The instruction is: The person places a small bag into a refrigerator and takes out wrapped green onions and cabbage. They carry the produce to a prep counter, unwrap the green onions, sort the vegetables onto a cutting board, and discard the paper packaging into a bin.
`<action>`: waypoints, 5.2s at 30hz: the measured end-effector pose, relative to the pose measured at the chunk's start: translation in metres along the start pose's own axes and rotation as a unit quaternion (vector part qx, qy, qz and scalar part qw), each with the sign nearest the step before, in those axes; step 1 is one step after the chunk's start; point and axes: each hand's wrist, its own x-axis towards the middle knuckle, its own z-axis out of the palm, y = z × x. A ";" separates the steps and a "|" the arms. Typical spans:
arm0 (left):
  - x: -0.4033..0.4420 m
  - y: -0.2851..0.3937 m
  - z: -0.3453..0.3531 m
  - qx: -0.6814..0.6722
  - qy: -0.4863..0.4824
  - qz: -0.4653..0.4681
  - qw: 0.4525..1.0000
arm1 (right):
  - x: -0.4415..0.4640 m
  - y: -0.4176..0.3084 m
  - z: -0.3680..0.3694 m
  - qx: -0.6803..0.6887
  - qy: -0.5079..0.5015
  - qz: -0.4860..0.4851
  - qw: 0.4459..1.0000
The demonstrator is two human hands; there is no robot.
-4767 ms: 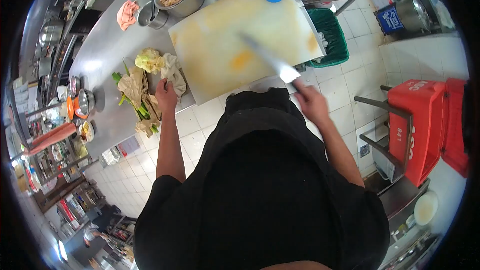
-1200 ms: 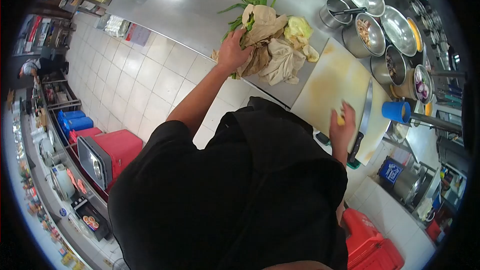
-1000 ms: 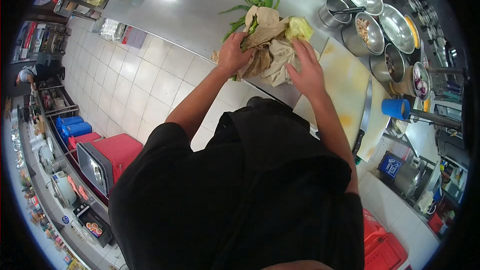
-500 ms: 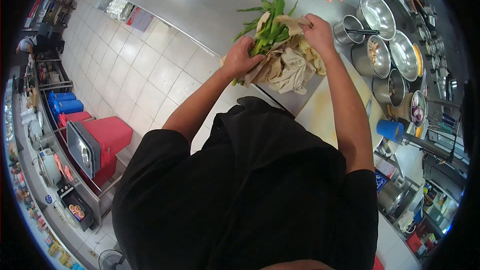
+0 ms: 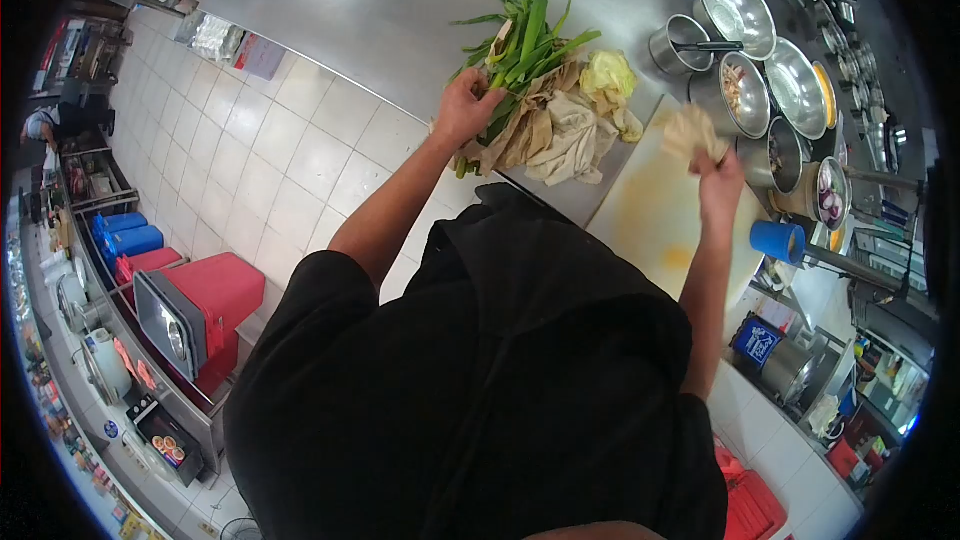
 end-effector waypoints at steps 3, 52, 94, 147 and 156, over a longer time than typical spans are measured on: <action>0.006 0.003 0.010 0.001 -0.005 0.007 1.000 | -0.052 0.038 -0.003 0.100 0.056 0.114 0.987; -0.112 0.090 0.332 -0.125 -0.191 0.058 0.972 | -0.270 0.467 -0.294 -0.194 0.452 0.281 0.824; 0.067 0.124 -0.010 0.123 0.108 0.251 0.954 | -0.229 0.186 -0.131 -0.337 0.206 0.095 0.914; -0.084 0.166 0.257 0.180 -0.461 0.435 0.752 | -0.244 0.167 -0.145 -0.276 0.198 0.083 0.937; -0.076 0.200 0.226 0.157 -0.405 0.321 0.842 | -0.231 0.176 -0.163 -0.249 0.167 0.126 0.946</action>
